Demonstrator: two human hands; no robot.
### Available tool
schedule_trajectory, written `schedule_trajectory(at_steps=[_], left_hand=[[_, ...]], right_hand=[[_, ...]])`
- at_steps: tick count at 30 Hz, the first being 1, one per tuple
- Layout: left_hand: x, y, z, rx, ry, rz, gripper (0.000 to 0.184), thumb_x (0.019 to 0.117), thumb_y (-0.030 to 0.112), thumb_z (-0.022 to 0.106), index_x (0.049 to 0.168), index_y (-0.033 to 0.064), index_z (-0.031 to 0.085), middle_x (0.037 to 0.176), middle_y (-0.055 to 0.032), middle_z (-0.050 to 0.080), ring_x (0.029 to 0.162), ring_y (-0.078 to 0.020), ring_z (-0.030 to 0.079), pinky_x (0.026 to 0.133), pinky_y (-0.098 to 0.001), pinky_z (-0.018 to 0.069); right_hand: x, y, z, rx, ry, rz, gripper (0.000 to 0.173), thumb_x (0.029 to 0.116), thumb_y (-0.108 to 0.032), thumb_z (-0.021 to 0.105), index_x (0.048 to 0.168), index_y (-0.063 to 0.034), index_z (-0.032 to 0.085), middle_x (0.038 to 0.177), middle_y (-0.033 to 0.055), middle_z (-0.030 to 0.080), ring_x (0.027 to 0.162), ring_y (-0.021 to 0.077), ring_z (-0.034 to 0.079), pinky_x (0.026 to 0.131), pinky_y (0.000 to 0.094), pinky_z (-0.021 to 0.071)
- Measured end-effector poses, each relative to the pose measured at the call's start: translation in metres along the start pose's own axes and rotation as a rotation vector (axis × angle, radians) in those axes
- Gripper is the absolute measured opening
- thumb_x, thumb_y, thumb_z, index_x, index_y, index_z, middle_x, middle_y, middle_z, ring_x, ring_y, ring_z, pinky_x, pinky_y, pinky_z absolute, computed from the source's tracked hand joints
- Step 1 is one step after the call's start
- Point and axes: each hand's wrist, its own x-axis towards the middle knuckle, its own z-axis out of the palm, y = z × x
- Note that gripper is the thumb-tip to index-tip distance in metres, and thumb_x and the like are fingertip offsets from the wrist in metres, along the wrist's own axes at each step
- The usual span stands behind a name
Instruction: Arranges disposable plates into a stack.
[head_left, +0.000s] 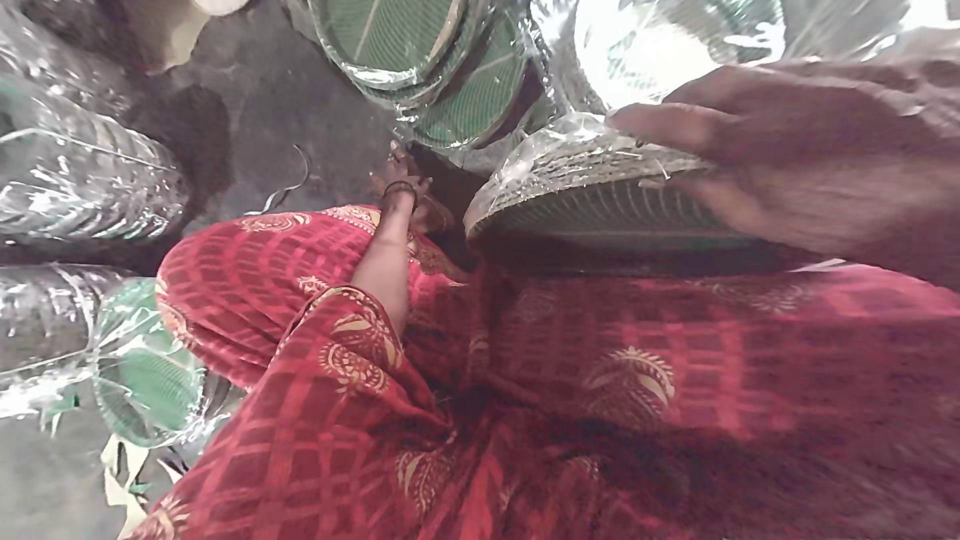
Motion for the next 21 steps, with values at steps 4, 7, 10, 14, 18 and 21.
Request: schedule_trajectory(at_steps=[4,7,10,14,18,21], left_hand=[[0.002,0.003,-0.001,-0.042,-0.033,0.043,0.079,0.1006,0.071,0.037,0.155,0.0146,0.046,0.169,-0.0249,0.014,0.156,-0.045,0.013,0.119,-0.0751,0.0106],[-0.001,0.005,-0.003,-0.043,-0.045,0.044,0.084,0.0989,0.073,0.039,0.159,0.0138,0.04,0.17,-0.0259,0.007,0.157,-0.0445,0.008,0.119,-0.0762,0.0047],[0.003,0.006,0.002,0.004,-0.041,0.043,0.089,0.0989,0.072,0.04,0.163,0.0128,0.027,0.17,-0.0259,0.005,0.158,-0.0448,0.006,0.117,-0.078,0.0034],[0.011,0.004,0.011,0.026,0.007,0.034,0.094,0.0991,0.073,0.036,0.165,0.0092,0.018,0.17,-0.0264,0.008,0.157,-0.0458,0.009,0.117,-0.0795,0.0009],[0.006,0.005,0.006,0.019,0.013,0.016,0.081,0.1024,0.067,0.037,0.163,0.0125,0.03,0.171,-0.0242,0.008,0.158,-0.043,0.007,0.116,-0.0798,-0.0031],[0.004,0.003,0.003,0.042,0.026,-0.002,0.07,0.1032,0.063,0.039,0.158,0.0203,0.042,0.171,-0.0169,0.018,0.158,-0.042,0.01,0.114,-0.0819,-0.0016]], right_hand=[[-0.002,0.001,0.001,-0.001,0.001,0.019,0.049,0.1016,-0.03,0.046,0.149,-0.022,0.049,0.119,0.0221,0.062,0.093,0.0508,0.065,0.065,0.0665,0.0502],[-0.002,0.001,-0.001,-0.011,0.008,-0.017,0.048,0.1046,-0.034,0.043,0.15,-0.0201,0.047,0.117,0.0246,0.06,0.089,0.0513,0.065,0.063,0.0656,0.0501],[-0.002,-0.002,-0.004,-0.005,0.006,-0.021,0.047,0.1044,-0.032,0.044,0.149,-0.0185,0.047,0.117,0.0244,0.06,0.089,0.0505,0.065,0.064,0.0646,0.0505],[-0.003,-0.014,-0.012,0.003,-0.079,0.069,0.046,0.1028,-0.022,0.056,0.149,-0.0183,0.051,0.122,0.0202,0.062,0.093,0.0458,0.067,0.071,0.0613,0.0537],[-0.004,-0.014,-0.011,-0.02,-0.092,0.096,0.049,0.099,-0.018,0.061,0.147,-0.0191,0.053,0.122,0.0178,0.063,0.096,0.0447,0.067,0.072,0.0615,0.0538],[-0.007,-0.003,-0.003,-0.029,-0.021,0.034,0.048,0.1007,-0.026,0.049,0.148,-0.0206,0.05,0.118,0.0206,0.062,0.091,0.0479,0.066,0.065,0.0635,0.0512]])
